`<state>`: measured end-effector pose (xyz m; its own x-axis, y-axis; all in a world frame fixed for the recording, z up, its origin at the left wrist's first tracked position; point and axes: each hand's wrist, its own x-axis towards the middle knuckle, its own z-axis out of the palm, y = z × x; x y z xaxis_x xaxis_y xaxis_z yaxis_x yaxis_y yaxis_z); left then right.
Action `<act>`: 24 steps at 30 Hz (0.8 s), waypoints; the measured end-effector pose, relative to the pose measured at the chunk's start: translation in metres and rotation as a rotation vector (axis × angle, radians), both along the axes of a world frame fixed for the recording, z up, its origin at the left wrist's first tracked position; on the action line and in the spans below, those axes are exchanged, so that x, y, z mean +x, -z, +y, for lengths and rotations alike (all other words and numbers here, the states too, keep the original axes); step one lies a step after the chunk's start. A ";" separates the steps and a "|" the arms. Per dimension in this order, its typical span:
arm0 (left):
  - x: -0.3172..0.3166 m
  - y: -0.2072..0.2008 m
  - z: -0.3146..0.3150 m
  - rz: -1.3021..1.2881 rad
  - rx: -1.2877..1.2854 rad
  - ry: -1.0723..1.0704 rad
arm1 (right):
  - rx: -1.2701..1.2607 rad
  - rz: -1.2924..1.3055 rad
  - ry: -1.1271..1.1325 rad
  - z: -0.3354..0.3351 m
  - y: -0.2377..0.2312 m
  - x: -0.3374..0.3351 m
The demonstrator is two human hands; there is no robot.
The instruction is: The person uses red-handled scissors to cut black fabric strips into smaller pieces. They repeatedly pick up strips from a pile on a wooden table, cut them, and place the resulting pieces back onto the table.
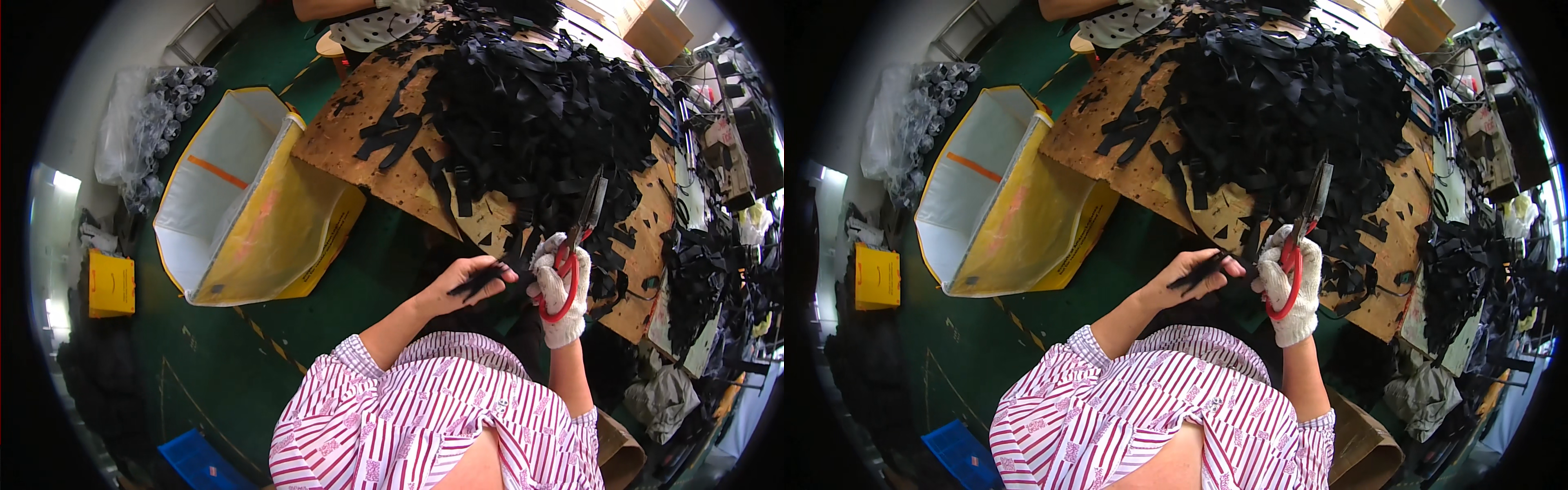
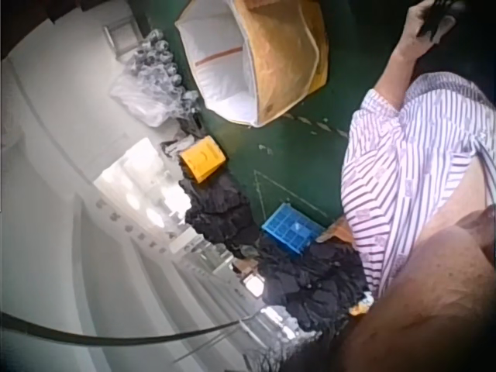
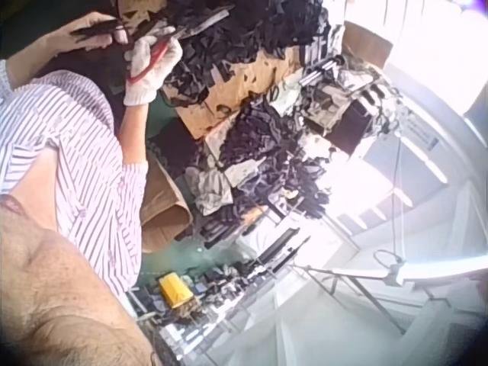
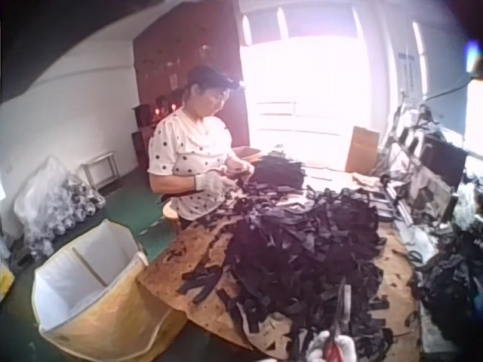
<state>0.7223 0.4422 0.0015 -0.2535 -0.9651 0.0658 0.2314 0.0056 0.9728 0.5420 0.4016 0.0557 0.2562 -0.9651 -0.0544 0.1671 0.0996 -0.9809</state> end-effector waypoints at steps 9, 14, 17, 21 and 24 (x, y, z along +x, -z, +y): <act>-0.004 -0.001 -0.010 -0.121 0.179 0.129 | 0.058 -0.061 -0.003 0.010 0.010 -0.002; -0.001 -0.005 -0.001 0.104 0.269 -0.347 | 0.173 0.099 0.058 0.015 0.019 -0.018; 0.005 -0.003 -0.009 0.046 0.273 -0.308 | 0.241 0.125 0.058 0.037 0.036 -0.030; 0.000 0.001 -0.013 0.075 0.297 -0.336 | 0.133 0.456 -0.067 0.058 0.057 -0.045; -0.003 0.002 -0.014 0.075 0.288 -0.364 | -0.042 0.671 -0.113 0.061 0.057 -0.045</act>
<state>0.7196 0.4283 0.0000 0.0999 -0.9721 -0.2122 0.3340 -0.1681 0.9275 0.4973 0.4625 -0.0014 0.2793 -0.9392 -0.1995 -0.4881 0.0401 -0.8719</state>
